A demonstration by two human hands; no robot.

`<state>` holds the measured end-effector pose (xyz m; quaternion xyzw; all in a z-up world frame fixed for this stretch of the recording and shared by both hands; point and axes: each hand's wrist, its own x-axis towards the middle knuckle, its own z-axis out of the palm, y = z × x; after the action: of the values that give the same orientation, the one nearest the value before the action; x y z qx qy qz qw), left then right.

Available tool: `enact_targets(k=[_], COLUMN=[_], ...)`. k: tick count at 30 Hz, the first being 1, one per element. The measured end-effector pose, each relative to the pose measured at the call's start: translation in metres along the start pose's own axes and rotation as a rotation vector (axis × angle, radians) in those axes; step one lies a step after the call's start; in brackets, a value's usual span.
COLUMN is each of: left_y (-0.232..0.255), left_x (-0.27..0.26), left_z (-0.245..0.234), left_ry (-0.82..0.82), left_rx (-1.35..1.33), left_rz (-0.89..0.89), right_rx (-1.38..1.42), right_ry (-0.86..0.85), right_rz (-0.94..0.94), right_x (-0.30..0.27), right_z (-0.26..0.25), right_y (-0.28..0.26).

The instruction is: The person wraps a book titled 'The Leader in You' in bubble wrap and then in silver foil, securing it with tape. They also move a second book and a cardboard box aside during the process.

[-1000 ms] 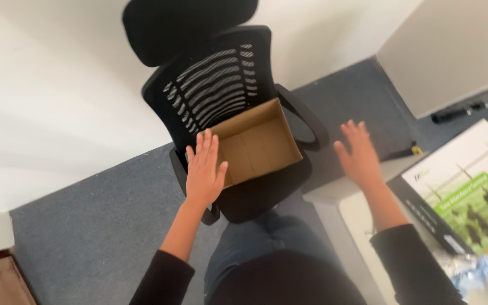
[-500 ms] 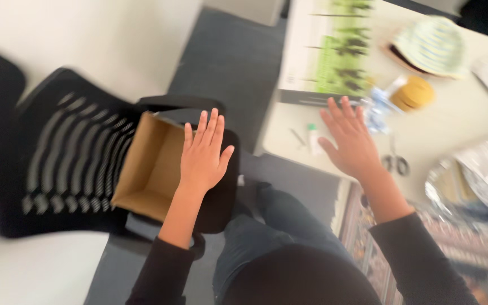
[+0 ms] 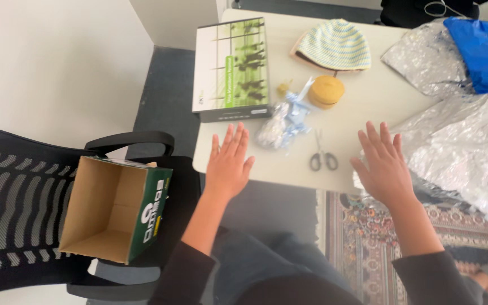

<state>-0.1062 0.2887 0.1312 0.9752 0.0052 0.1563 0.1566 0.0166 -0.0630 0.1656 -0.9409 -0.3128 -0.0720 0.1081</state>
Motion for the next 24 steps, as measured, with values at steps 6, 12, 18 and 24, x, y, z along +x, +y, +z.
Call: enact_targets(k=[6,12,18,24], left_y=[0.078,0.099,0.067,0.08], left_x=[0.006,0.009,0.04,0.08], left_z=[0.053,0.081,0.109,0.135], left_ry=[-0.042,-0.062,-0.002,0.026], left_rx=[-0.048,-0.055,-0.049,-0.175], left_rz=[-0.059,-0.051,-0.128,-0.053], right_rx=[-0.056,0.04,0.065,0.085], right_ry=[-0.121,-0.107,-0.096,-0.206], right_rz=[-0.093,-0.178,-0.231,-0.206], right_x=[0.005,0.034,0.056,0.066], right_z=[0.007,0.028,0.041,0.032], right_y=[0.043,0.048,0.039,0.037])
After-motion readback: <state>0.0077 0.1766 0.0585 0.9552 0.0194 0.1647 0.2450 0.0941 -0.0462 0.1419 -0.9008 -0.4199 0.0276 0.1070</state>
